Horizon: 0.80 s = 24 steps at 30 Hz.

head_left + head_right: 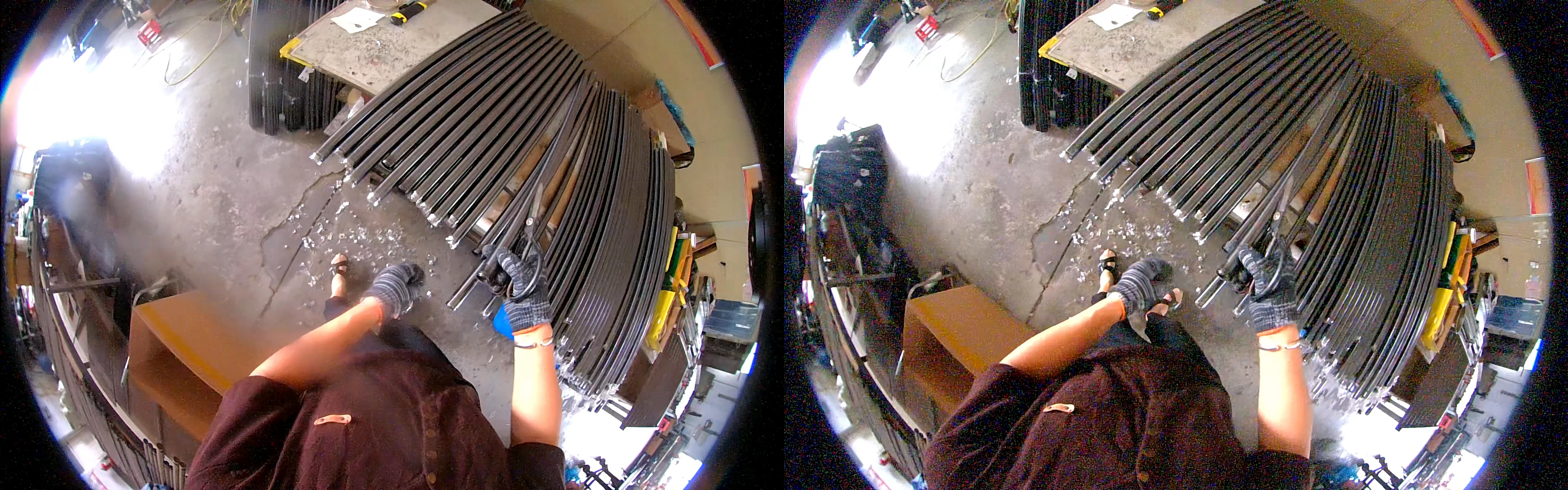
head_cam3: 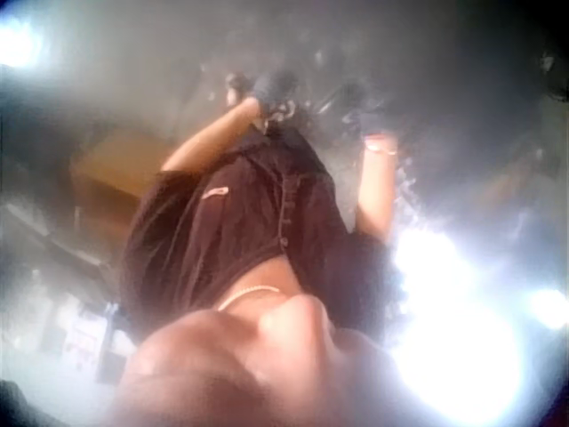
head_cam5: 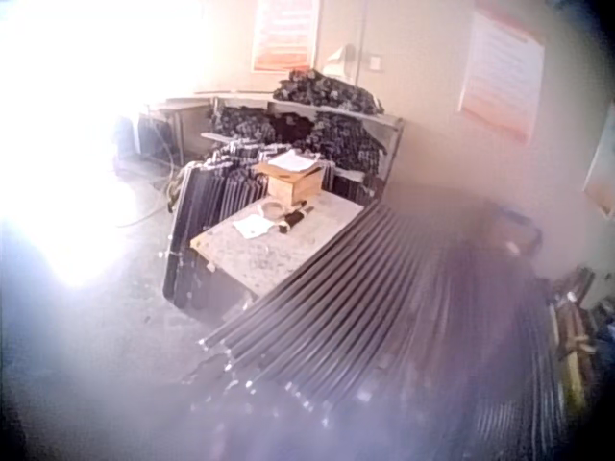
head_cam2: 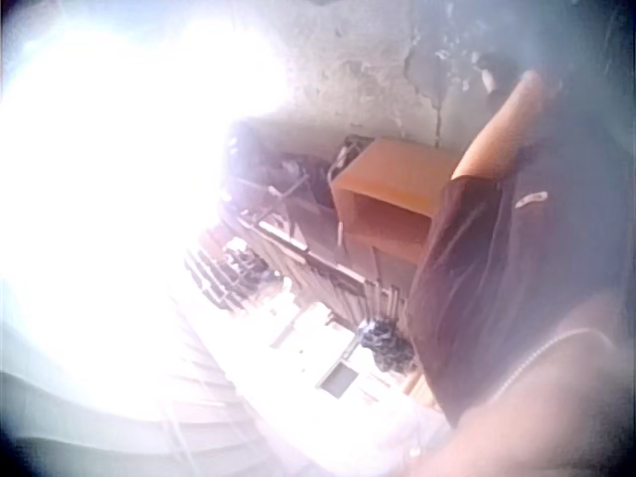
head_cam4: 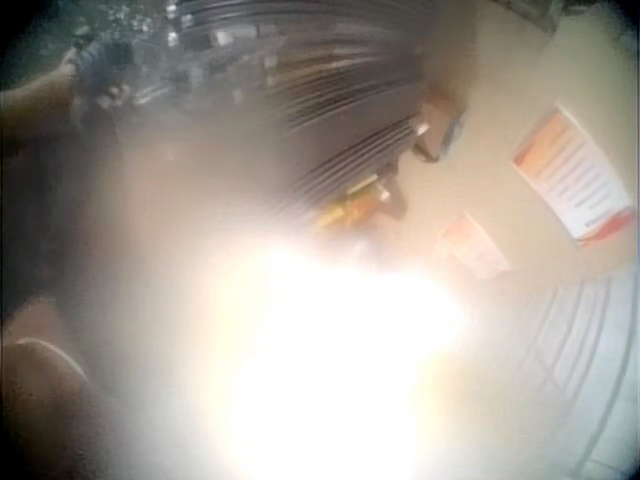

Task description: The person cuts a metal tube from a large stack of tubing using a handheld pipe cutter.

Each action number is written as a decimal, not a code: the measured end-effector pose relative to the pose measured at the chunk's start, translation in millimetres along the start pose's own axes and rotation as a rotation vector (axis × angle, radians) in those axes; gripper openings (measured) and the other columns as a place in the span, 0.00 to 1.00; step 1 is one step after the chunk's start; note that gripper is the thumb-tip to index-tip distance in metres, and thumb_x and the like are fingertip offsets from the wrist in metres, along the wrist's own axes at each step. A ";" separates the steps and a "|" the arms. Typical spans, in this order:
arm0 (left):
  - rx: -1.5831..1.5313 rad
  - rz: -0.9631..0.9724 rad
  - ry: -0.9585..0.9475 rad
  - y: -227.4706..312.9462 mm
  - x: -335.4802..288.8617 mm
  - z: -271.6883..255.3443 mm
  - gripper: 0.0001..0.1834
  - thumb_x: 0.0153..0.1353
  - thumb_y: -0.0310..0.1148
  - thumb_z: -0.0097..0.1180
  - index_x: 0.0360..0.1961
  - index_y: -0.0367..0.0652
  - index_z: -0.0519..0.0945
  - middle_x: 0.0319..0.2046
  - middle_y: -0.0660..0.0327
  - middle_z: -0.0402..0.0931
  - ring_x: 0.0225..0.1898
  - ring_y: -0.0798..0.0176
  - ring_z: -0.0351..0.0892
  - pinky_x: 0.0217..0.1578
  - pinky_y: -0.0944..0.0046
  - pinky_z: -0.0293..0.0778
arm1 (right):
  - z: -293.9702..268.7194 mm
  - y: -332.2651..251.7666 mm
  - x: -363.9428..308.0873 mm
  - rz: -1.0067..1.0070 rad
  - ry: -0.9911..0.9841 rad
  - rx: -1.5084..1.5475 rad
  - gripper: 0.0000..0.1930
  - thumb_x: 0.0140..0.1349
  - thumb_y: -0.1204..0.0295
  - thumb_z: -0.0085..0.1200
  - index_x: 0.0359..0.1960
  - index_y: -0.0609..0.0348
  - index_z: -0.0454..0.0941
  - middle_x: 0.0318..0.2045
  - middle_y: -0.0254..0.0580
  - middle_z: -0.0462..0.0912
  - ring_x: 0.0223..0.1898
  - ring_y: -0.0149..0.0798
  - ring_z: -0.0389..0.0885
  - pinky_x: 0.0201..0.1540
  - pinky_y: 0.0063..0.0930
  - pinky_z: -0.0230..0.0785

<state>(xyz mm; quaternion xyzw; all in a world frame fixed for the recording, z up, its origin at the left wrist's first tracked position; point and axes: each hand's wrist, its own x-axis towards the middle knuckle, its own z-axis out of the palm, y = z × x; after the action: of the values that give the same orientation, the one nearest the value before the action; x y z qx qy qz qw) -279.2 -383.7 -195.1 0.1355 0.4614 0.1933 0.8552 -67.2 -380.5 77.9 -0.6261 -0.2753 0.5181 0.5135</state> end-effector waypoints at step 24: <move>0.469 0.595 -0.005 85.4 -53.8 125.7 0.11 0.56 0.29 0.55 0.37 0.34 0.78 0.28 0.60 0.78 0.28 0.67 0.74 0.32 0.65 0.71 | -54.1 61.3 -52.5 0.692 -0.252 0.347 0.19 0.66 0.57 0.37 0.36 0.62 0.72 0.16 0.36 0.71 0.14 0.32 0.68 0.13 0.24 0.61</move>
<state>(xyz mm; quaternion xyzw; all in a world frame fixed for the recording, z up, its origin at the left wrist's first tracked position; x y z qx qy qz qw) -217.9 -339.1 -52.9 0.4561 0.4314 0.3223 0.7085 -44.6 -465.6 36.7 -0.5176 -0.0176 0.7718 0.3690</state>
